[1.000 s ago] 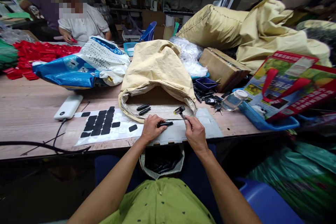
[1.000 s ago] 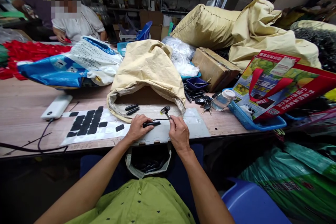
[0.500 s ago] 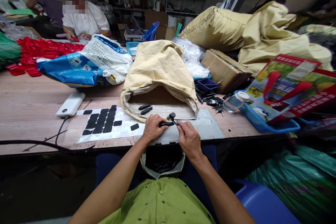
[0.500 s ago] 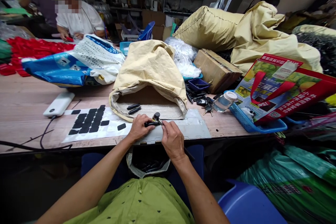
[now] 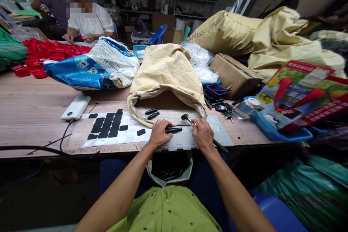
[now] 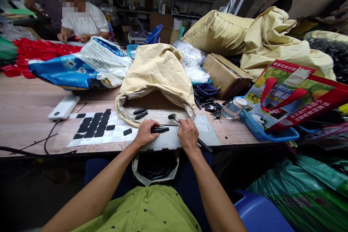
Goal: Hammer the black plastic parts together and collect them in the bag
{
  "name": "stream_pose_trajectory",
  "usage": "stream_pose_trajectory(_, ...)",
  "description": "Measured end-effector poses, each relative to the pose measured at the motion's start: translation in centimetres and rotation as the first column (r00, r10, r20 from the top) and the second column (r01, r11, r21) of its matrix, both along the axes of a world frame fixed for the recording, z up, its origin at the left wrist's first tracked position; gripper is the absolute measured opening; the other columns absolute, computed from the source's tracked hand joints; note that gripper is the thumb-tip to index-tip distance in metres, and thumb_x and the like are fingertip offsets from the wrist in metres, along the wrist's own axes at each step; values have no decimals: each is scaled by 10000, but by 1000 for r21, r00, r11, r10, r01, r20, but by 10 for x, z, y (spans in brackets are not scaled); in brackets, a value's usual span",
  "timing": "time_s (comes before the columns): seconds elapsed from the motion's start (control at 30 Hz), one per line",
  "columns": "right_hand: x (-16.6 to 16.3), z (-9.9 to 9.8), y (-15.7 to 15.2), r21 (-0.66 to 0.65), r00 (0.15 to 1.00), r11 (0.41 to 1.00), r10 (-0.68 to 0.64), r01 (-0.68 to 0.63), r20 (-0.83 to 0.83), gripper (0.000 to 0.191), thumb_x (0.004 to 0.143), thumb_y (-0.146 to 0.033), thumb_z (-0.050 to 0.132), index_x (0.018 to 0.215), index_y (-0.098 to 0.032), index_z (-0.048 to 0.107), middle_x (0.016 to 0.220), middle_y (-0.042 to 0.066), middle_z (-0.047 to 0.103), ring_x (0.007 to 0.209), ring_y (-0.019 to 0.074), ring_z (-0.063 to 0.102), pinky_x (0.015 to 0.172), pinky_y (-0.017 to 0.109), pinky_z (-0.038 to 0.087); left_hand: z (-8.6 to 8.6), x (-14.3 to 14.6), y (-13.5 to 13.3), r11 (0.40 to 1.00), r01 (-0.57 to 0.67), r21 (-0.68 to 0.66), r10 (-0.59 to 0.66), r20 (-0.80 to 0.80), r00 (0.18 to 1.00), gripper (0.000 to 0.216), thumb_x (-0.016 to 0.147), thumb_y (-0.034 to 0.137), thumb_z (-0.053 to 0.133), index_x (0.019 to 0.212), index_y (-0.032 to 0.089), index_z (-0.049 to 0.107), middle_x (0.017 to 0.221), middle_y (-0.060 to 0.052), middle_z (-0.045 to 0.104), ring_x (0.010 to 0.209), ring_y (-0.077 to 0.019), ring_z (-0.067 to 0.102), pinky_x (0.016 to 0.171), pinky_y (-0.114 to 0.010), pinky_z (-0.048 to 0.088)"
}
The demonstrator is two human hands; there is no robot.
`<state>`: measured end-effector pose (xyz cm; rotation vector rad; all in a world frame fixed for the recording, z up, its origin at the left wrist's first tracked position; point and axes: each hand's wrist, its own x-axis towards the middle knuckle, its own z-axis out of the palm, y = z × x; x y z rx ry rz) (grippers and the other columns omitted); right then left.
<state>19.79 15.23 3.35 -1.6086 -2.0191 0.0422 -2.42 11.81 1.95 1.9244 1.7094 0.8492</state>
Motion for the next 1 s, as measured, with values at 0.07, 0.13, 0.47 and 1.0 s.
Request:
stream_pose_trajectory(0.07,3,-9,8,-8,998,999,-34,35,52,244,947,-190,554,1103,-231,737,965,55,642,924,206,533,795,302,372,0,-1,0,1000,3,-1,-3,-1,1000,303,710,180,729,1000,247,674,967,-13,702,1006,-259,565,931,-424,405)
stream_pose_trajectory(0.13,3,-17,10,3,995,998,-61,61,79,236,943,-191,568,1108,-232,731,975,57,635,923,210,515,778,310,345,-1,-1,1,1000,5,3,-5,-11,1000,263,725,190,728,977,244,674,974,-13,698,1006,-254,561,927,-419,404)
stream_pose_trajectory(0.47,-1,-23,3,43,986,995,-91,86,139,237,946,-240,578,1158,-237,683,1010,67,600,954,229,476,757,324,294,-4,-2,2,1000,14,3,-14,-32,999,184,784,254,735,961,249,685,998,-14,701,1015,-254,552,930,-416,390)
stream_pose_trajectory(1.0,-2,-19,2,21,978,994,-106,104,179,213,958,-259,571,1146,-242,669,1030,71,616,973,242,498,760,335,310,0,19,-80,966,258,19,-255,-105,961,187,806,300,779,989,304,744,1380,-49,541,1304,-314,419,1112,-515,296)
